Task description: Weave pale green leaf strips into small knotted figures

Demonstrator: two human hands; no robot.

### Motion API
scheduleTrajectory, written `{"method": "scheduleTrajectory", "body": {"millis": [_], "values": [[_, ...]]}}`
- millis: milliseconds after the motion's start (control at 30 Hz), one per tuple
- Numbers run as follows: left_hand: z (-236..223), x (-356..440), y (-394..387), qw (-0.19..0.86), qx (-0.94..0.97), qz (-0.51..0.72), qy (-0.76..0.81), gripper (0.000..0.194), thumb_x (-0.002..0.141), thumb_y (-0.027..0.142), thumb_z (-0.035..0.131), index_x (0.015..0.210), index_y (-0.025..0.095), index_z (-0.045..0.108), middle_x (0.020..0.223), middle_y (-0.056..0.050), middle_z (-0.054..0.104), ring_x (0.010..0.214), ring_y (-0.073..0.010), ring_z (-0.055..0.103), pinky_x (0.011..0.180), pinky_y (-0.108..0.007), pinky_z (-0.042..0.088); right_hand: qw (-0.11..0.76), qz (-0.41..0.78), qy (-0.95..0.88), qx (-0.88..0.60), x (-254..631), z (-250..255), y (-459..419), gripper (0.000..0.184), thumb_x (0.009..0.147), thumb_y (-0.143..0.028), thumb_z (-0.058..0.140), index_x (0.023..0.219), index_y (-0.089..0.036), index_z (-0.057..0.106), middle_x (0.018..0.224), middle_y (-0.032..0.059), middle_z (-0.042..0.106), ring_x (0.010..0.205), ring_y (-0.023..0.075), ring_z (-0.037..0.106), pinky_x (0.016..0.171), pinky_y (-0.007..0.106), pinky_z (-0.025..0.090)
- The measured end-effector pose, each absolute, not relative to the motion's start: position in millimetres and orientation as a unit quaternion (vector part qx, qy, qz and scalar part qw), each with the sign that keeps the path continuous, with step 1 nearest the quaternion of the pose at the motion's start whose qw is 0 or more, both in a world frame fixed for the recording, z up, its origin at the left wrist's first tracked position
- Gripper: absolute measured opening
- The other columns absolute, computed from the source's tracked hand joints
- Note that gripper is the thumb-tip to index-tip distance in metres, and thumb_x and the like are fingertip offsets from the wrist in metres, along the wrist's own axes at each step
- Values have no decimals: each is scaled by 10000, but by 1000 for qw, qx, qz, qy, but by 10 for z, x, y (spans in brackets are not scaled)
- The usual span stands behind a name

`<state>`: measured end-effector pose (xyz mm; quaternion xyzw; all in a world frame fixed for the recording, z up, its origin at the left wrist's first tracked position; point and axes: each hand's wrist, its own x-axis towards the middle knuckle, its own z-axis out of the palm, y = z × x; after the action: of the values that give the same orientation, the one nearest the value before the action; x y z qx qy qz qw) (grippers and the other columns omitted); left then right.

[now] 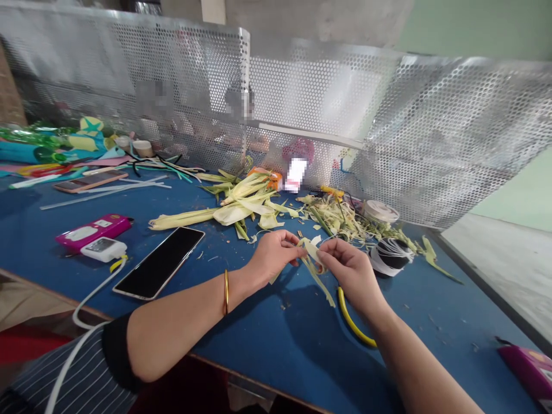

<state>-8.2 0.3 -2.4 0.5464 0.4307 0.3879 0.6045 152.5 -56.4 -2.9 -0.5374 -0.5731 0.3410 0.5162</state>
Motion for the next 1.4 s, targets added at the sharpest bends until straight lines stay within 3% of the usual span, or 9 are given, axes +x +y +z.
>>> {"method": "scheduleTrajectory", "body": {"millis": [133, 300, 533, 733, 967, 1167, 1400], "values": [[-54, -80, 9, 604, 548, 394, 423, 213, 670, 155, 791, 702, 164, 581, 571, 36, 632, 482, -88, 567, 521, -210, 455, 542, 439, -514, -500, 1499, -13, -567, 235, 731, -398, 724, 707, -188, 620, 617, -7, 615, 566, 130, 522, 570, 257, 400], [-84, -80, 11, 588, 566, 395, 421, 167, 699, 117, 732, 708, 170, 574, 592, 34, 648, 491, -93, 578, 519, -206, 437, 550, 435, -487, -520, 1487, -53, -547, 235, 700, -380, 734, 662, -188, 604, 578, -12, 602, 542, 124, 498, 569, 260, 391], [-99, -79, 10, 563, 580, 398, 433, 171, 716, 182, 731, 723, 180, 560, 601, 33, 651, 487, -103, 587, 518, -217, 436, 526, 333, -530, -576, 1497, -114, -537, 186, 765, -360, 663, 701, -198, 595, 583, -12, 601, 555, 135, 497, 557, 263, 375], [-114, -94, 14, 525, 620, 384, 438, 167, 720, 217, 725, 723, 188, 561, 574, 45, 625, 511, -111, 603, 512, -210, 430, 500, 194, -605, -588, 1463, -155, -584, 238, 864, -398, 616, 995, -211, 683, 610, -35, 556, 594, 143, 525, 595, 267, 407], [-194, -82, 38, 497, 646, 386, 432, 125, 701, 164, 694, 725, 186, 573, 596, 45, 624, 522, -113, 611, 500, -208, 446, 450, 31, -690, -567, 1462, -218, -589, 102, 863, -319, 672, 898, -228, 699, 671, -24, 582, 632, 142, 545, 653, 269, 424], [-210, -94, 30, 491, 666, 364, 428, 153, 714, 215, 713, 750, 195, 566, 587, 48, 632, 523, -124, 621, 517, -220, 454, 455, 25, -691, -561, 1451, -204, -590, 149, 899, -252, 598, 787, -227, 692, 694, -1, 609, 627, 141, 543, 618, 260, 414], [-147, -97, -63, 374, 737, 344, 446, 274, 748, 256, 719, 983, 218, 584, 688, 32, 712, 646, -160, 669, 602, -241, 438, 450, 61, -645, -615, 1416, -225, -581, 169, 850, -272, 600, 690, -221, 607, 627, -17, 589, 598, 142, 532, 576, 261, 378]]}}
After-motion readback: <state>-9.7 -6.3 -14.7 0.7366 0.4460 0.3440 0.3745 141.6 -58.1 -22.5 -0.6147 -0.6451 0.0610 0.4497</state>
